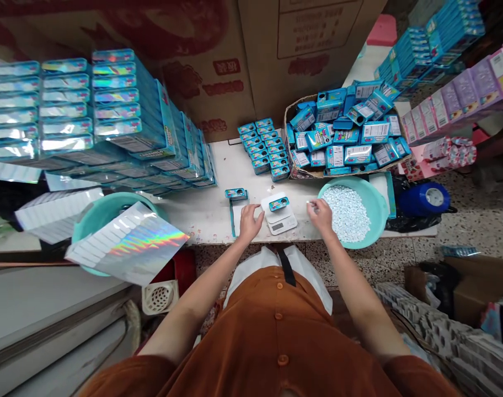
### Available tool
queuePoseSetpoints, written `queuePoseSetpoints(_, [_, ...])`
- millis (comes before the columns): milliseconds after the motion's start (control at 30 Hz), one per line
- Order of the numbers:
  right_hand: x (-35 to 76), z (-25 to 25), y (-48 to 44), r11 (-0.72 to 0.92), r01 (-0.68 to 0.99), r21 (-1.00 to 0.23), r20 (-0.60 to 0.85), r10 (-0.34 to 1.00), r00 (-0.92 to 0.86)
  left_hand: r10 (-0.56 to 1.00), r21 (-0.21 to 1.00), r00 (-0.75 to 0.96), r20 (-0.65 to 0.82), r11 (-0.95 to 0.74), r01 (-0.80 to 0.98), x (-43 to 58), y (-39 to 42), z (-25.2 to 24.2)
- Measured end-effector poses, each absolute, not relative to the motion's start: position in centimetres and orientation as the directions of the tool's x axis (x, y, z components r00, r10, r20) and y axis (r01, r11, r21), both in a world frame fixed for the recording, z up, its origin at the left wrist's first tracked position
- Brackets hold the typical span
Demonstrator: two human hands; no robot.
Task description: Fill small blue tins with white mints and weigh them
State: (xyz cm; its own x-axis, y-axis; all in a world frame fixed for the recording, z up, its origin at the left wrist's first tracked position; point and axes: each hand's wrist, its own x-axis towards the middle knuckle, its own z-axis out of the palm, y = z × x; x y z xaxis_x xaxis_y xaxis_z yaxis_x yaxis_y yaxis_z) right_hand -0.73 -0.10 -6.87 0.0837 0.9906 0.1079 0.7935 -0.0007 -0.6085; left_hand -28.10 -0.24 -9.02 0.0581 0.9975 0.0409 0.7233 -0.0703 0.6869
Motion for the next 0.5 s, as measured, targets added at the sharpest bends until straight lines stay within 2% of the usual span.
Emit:
queuePoseSetpoints(100, [-3.3,-6.4,1.5,0.136,0.807,-0.574,0.077,0.991,-0.112,0.999,0.690,0.024,0.035,-0.042,0.722,-28.0,-0.8,-8.8])
queuePoseSetpoints(233, [-4.9,-6.8,3.2,0.147,0.822,-0.550,0.051,0.988,-0.143,0.999,0.690,-0.029,0.031,-0.001,0.724,-28.0,-1.9,-8.5])
queuePoseSetpoints(400, [-5.6,-7.5,4.5,0.247,0.826,-0.507,0.005,0.959,-0.283,0.995,0.678,-0.101,-0.006,0.079,0.731,-28.2,-3.4,-8.4])
queuePoseSetpoints(500, [-5.5,-7.8,4.5,0.229,0.830,-0.509,-0.042,0.956,-0.290,0.991,0.679,-0.132,-0.031,0.118,0.725,-28.2,-4.1,-8.5])
